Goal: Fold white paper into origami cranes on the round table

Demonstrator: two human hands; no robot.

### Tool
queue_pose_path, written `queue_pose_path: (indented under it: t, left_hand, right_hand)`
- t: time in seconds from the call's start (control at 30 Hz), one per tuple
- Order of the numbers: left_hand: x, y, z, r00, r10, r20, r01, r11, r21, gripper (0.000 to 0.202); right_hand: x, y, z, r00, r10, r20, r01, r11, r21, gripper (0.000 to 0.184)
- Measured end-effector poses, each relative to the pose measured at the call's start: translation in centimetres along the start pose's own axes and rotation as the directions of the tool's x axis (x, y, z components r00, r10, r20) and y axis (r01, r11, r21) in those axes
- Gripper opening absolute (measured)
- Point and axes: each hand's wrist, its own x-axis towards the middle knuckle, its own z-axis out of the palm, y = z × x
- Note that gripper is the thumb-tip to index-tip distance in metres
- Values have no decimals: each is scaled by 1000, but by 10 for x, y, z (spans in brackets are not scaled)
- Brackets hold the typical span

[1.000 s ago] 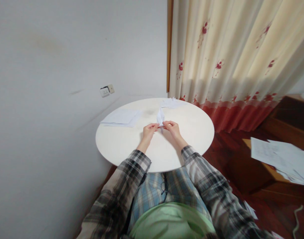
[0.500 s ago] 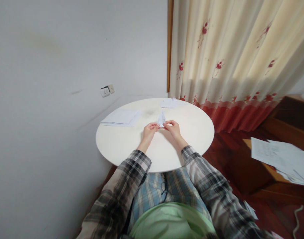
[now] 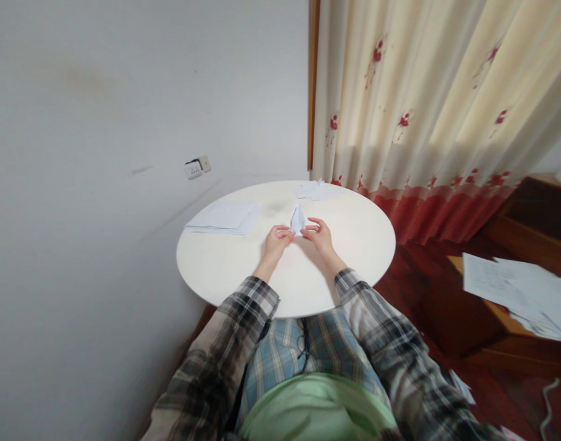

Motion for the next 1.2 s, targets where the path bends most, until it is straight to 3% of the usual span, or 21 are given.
queue_pose_path:
  t: [0.27, 0.7, 1.0, 1.2]
  left_hand:
    - [3, -8, -3, 988, -26, 152, 29, 999, -17, 40]
    - [7, -12, -3, 993, -79, 90, 82, 996, -27, 37]
    - [6, -14, -3, 974, -85, 211, 92, 996, -23, 38]
    - [7, -16, -5, 979, -77, 188, 70, 997, 44, 34]
  right_hand:
    - [3, 1, -1, 999, -28, 23, 28, 1000, -9, 31]
    - [2, -2, -1, 1000, -14, 2, 14, 999, -35, 23]
    - [2, -2, -1, 999, -4, 33, 6, 997, -82, 21]
    - [2, -1, -1, 999, 8, 47, -4, 996, -93, 20]
